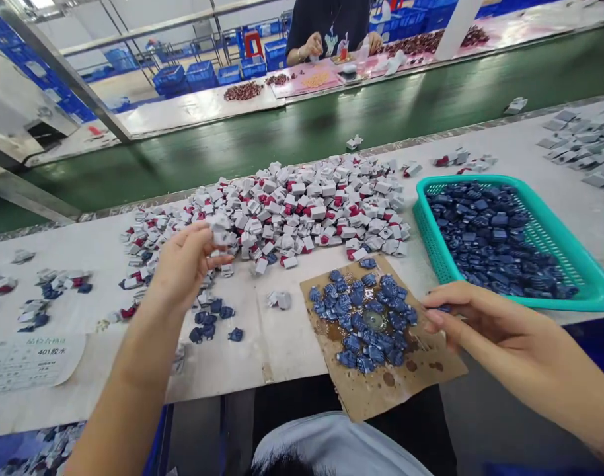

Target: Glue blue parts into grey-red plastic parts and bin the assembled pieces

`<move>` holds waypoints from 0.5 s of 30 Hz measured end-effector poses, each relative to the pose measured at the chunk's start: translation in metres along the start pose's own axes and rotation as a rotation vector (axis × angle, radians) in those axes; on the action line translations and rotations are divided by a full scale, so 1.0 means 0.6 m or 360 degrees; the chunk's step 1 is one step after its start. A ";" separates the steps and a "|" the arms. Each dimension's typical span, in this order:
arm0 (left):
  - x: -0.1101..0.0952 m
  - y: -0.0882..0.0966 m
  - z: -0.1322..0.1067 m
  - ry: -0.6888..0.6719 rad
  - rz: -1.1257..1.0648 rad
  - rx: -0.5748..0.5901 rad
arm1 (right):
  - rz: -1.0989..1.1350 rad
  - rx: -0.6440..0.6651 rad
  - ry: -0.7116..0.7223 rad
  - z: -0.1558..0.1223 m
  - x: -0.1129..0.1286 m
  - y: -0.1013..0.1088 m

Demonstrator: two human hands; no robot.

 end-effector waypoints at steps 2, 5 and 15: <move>0.025 -0.022 -0.049 0.0049 -0.0034 0.0094 | 0.0087 -0.0047 0.0052 -0.011 -0.001 -0.013; 0.081 -0.062 -0.114 0.0197 -0.0159 0.0226 | 0.0071 -0.0086 0.0095 -0.025 0.002 -0.023; 0.179 -0.165 -0.225 0.0632 -0.0657 0.0429 | -0.0865 0.0401 0.0516 0.001 0.016 -0.077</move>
Point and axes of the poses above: each hand's wrist, its own z-axis towards the middle knuckle, its own y-axis out of the back of the hand, x = y × z, the point moved 7 cm from there along z, towards the middle knuckle, and after that the axes turned 14 degrees about x, right-handed, at the moved point
